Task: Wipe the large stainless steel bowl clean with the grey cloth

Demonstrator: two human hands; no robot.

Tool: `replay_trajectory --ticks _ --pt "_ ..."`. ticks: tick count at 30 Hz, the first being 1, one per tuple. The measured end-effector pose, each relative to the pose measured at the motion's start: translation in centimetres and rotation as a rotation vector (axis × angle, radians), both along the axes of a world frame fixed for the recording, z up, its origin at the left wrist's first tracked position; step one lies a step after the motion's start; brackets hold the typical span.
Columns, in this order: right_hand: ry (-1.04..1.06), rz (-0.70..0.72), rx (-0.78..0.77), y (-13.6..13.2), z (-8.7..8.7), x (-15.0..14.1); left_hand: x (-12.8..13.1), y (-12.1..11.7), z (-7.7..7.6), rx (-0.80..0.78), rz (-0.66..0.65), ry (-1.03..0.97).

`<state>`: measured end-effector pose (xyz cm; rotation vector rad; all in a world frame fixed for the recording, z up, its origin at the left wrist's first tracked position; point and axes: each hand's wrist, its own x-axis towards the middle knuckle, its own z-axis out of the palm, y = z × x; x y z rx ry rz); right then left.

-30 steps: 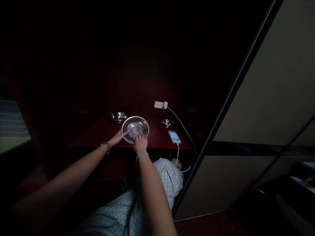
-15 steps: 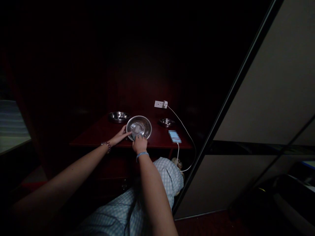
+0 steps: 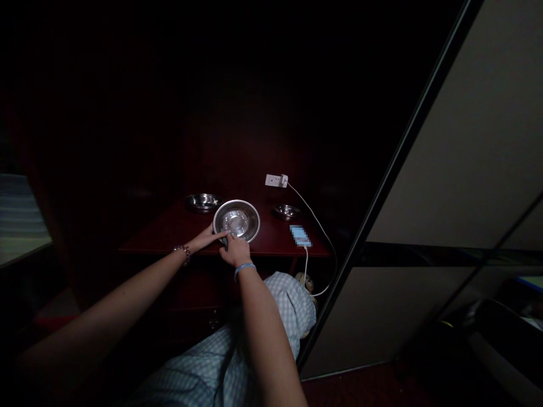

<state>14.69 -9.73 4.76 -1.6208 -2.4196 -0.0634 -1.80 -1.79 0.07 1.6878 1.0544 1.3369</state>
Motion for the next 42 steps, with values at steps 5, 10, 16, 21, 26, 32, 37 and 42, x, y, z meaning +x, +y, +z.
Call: replay_trajectory --ticks 5,10,16,21,26,32,37,42 --pt "0.018 0.046 -0.019 -0.1 0.1 0.0 0.0 0.2 0.0 -0.031 0.017 -0.024" --pt "0.009 0.07 0.02 -0.1 -0.2 0.0 0.1 0.3 -0.2 -0.018 0.024 -0.043" --pt "-0.02 0.102 0.047 0.1 -0.4 0.0 0.0 0.6 -0.4 0.022 0.018 -0.026" --pt "-0.028 0.103 0.038 0.2 -0.5 0.0 -0.1 0.7 -0.4 0.022 0.03 -0.007" --pt "-0.029 0.112 0.062 0.5 -0.8 0.0 -0.2 0.5 -0.2 0.022 0.034 -0.001" --pt "-0.038 0.109 0.1 0.4 -0.8 -0.2 -0.2 0.7 -0.4 0.025 0.043 -0.017" --pt "-0.056 0.1 0.095 0.3 -0.6 -0.3 -0.2 1.1 -0.8 0.026 0.061 -0.028" --pt "-0.057 0.088 0.083 0.4 -0.7 -0.3 -0.3 1.4 -1.1 0.026 0.074 -0.037"
